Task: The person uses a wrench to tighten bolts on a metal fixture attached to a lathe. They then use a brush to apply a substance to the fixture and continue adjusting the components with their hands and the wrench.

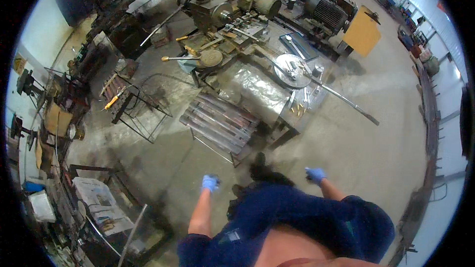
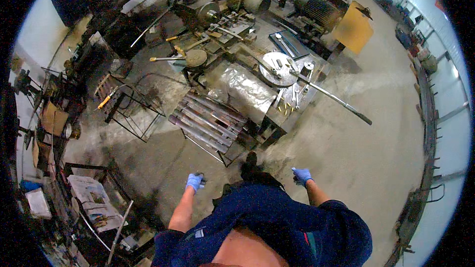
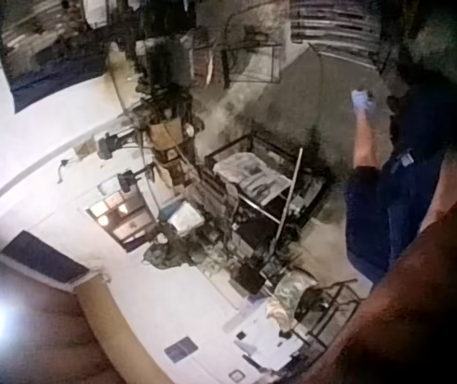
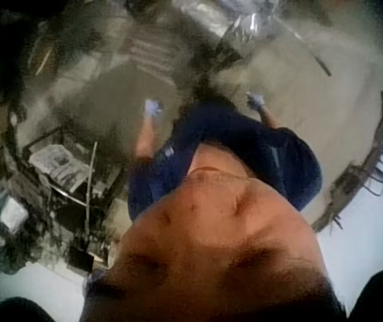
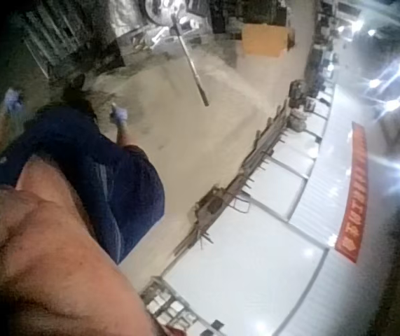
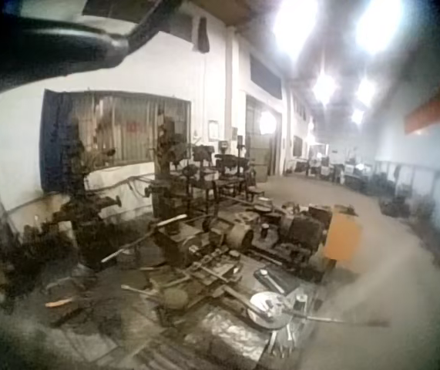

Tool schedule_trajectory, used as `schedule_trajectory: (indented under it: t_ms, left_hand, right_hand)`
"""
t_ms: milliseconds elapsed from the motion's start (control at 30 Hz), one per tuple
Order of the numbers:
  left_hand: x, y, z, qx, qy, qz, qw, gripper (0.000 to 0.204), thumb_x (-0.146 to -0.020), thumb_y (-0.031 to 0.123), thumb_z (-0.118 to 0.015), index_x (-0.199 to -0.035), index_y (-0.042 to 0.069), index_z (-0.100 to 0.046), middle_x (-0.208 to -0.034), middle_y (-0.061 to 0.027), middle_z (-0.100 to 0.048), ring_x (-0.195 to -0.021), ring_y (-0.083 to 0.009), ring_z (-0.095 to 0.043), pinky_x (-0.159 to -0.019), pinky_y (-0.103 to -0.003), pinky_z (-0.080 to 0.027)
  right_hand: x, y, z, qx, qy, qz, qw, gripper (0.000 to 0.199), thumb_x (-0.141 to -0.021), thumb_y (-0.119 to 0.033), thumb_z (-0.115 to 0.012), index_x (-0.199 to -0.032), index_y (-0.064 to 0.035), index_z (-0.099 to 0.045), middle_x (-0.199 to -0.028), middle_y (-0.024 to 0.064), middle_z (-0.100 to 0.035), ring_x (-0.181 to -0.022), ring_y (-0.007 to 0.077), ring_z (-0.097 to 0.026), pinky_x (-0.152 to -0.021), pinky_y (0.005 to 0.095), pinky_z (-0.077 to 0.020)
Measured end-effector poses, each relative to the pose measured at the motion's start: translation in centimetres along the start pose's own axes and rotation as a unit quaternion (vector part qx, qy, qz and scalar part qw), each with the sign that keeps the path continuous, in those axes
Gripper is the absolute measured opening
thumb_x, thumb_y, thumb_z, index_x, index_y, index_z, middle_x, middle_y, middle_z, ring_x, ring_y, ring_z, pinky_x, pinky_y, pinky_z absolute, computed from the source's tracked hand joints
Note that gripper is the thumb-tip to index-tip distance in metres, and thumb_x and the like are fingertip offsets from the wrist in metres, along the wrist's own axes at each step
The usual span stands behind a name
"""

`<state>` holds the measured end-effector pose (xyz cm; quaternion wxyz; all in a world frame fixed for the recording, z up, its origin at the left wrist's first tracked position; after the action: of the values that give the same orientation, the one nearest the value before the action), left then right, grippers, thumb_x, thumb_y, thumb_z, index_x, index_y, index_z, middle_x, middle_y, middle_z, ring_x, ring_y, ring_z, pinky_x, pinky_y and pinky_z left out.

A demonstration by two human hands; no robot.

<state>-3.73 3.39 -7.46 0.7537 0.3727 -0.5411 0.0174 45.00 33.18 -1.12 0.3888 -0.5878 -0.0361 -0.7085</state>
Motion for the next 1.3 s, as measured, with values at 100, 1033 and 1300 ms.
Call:
schedule_trajectory:
  t_ms: [100, 1033, 1300]
  left_hand:
    - [-0.4, 1.3, -1.3, -0.038, 0.002, -0.005, 0.999, 0.024, -0.077, 0.011, -0.059, -0.098, 0.0, -0.062, -0.071, -0.0137, -0.065, -0.054, -0.0198, -0.061, -0.044, -0.031, -0.048]
    - [-20.0, 11.7, -3.6, 0.517, 0.038, -0.042, 0.854, 0.029, -0.073, 0.016, -0.063, -0.099, 0.005, -0.059, -0.09, -0.0083, -0.06, -0.082, -0.0261, -0.055, -0.076, -0.04, -0.043]
    - [-17.7, 7.6, 4.0, 0.468, 0.202, 0.002, 0.86, 0.03, -0.074, 0.027, -0.057, -0.094, 0.005, -0.059, -0.084, -0.008, -0.055, -0.076, -0.0252, -0.051, -0.071, -0.04, -0.041]
  right_hand:
    - [2.2, -2.8, -0.4, -0.022, 0.016, 0.002, 1.0, 0.029, -0.082, -0.031, -0.065, -0.081, -0.0021, -0.06, -0.066, 0.0067, -0.056, -0.051, 0.0173, -0.052, -0.045, 0.0315, -0.0423]
    - [4.2, 0.5, 8.7, 0.023, 0.044, -0.098, 0.994, 0.039, -0.081, -0.041, -0.063, -0.092, -0.003, -0.06, -0.075, 0.0126, -0.062, -0.059, 0.0224, -0.06, -0.051, 0.0341, -0.0498]
    - [0.2, -7.4, 11.7, 0.069, 0.065, -0.06, 0.994, 0.038, -0.081, -0.038, -0.063, -0.093, -0.0027, -0.061, -0.073, 0.0102, -0.062, -0.06, 0.0199, -0.059, -0.054, 0.0315, -0.0491]
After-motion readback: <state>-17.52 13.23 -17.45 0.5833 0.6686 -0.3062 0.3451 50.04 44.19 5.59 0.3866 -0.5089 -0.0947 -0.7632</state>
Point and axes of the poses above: each hand's wrist, its own x-axis away from the middle knuckle, its own z-axis out of the back of the hand, y = z × x, the point moved 9 cm from there along -x, towards the middle knuckle
